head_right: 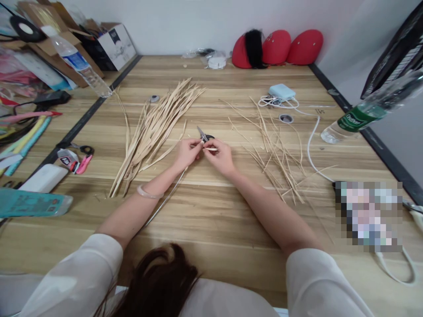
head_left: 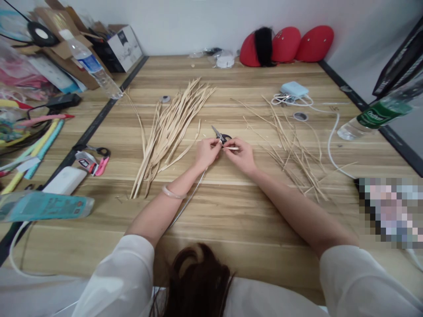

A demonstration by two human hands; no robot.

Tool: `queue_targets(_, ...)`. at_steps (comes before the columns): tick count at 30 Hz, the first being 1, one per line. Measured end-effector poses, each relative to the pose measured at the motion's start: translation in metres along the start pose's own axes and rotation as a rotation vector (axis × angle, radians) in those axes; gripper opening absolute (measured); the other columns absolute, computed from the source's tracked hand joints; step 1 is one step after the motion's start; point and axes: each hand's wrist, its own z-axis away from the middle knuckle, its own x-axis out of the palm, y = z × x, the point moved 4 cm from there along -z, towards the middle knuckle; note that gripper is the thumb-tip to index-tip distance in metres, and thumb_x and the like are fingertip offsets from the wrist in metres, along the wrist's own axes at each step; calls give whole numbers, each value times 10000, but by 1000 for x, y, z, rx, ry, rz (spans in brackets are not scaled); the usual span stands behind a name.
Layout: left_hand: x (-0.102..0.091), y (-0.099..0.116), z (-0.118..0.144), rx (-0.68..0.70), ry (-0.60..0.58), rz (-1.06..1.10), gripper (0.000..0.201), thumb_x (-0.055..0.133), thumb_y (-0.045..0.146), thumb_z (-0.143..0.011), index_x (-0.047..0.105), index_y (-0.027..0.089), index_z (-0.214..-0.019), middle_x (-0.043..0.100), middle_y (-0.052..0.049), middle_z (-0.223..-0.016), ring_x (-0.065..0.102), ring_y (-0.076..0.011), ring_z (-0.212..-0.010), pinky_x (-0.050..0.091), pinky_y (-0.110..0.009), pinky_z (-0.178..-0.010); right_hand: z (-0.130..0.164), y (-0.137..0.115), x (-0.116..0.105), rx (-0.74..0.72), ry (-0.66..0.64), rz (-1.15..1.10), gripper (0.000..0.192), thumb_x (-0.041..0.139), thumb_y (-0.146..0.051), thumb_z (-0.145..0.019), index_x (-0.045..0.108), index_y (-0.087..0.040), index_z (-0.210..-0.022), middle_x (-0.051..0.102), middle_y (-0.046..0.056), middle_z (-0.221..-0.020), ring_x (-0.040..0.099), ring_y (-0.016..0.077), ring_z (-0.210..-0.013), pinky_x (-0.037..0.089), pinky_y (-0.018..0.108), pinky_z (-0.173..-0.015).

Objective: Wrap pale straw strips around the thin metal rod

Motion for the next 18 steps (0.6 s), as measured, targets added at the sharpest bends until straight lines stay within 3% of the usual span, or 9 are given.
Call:
queue_targets(6,2,0,1,-55,1,-2,270,570,307,-805,735,120,-908,727,-76,-742,572,-103,-423,430,-213,-458,-2,11,2,117,28,-42,144,674,-292,-703,669,-185,-800,691,43,-815,639,156,-716,527,292,-643)
queue_targets(18,5,-5,-1,-30,-18,23,232,569,275,-788,711,140,-912,728,-60,-803,565,-79,-423,425,-194,-445,-2,11,-2,66,33,18,215,608,-391,-814,667,-185,-795,705,37,-755,638,160,-695,494,300,-680)
